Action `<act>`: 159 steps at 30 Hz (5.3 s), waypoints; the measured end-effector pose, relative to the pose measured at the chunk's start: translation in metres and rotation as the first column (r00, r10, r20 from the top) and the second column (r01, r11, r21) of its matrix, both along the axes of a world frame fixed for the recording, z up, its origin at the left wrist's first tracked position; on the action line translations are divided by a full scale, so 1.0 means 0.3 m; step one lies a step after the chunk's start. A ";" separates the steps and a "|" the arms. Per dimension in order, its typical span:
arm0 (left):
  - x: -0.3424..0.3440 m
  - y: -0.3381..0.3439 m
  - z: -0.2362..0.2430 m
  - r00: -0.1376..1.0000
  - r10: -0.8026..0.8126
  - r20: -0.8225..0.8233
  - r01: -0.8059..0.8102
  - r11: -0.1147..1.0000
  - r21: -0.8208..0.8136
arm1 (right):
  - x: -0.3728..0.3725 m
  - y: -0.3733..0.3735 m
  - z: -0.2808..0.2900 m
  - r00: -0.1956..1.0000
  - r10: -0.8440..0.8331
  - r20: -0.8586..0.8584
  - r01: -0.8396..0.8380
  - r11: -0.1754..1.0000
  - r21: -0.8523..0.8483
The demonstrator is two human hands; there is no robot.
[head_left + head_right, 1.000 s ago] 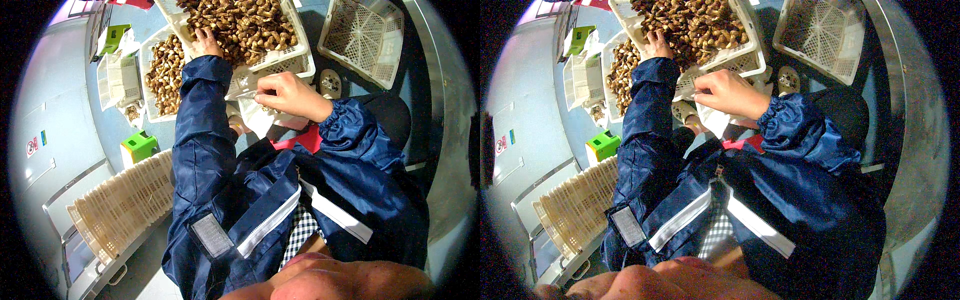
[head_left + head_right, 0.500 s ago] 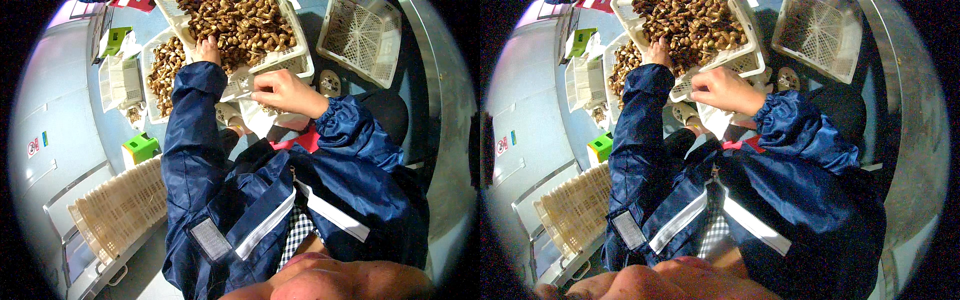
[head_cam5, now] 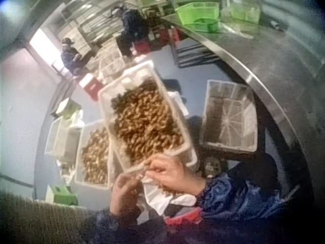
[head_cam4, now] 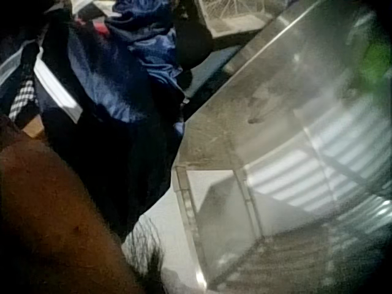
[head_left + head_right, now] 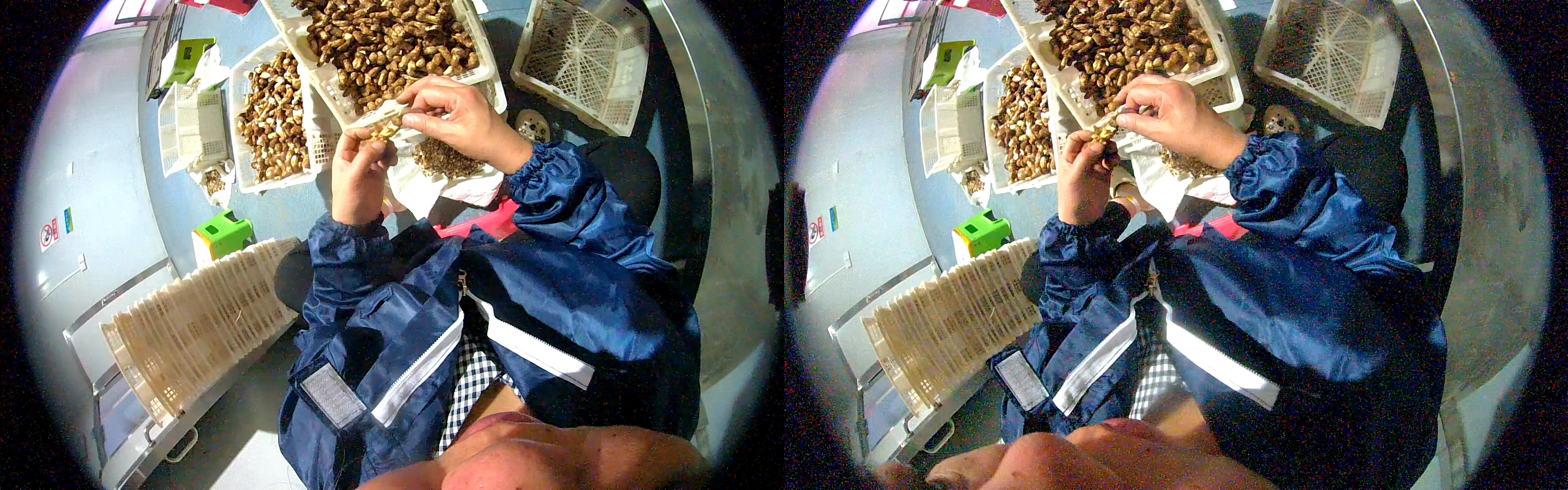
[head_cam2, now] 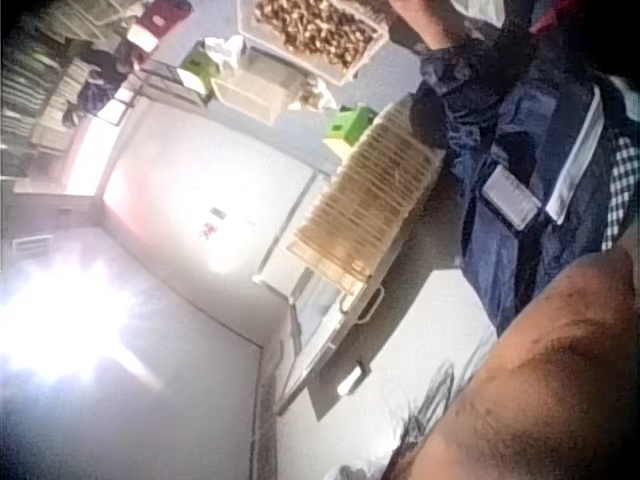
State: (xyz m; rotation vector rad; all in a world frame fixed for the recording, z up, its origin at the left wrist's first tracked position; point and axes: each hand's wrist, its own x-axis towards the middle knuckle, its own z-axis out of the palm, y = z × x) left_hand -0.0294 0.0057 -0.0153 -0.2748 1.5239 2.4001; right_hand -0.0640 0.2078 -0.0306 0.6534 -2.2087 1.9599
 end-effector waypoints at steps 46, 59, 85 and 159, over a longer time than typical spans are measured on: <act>0.029 -0.022 0.099 0.657 -0.540 -0.526 -0.279 0.474 -0.835 | -0.002 -0.035 0.001 0.890 0.274 0.365 -0.238 0.961 -0.140; 0.025 -0.028 0.085 0.439 -0.709 -0.551 -0.487 0.328 -0.810 | -0.009 -0.041 -0.039 0.835 0.267 0.482 -0.157 0.954 -0.257; 0.071 0.006 0.035 0.825 -0.112 -0.554 -0.280 0.770 -0.573 | 0.004 -0.016 0.011 0.635 0.543 0.549 -0.151 0.785 -0.601; -0.713 -0.201 -0.353 0.987 0.120 0.107 -0.016 0.735 -0.678 | -0.471 0.362 -0.394 0.732 -0.535 0.422 0.476 0.845 0.244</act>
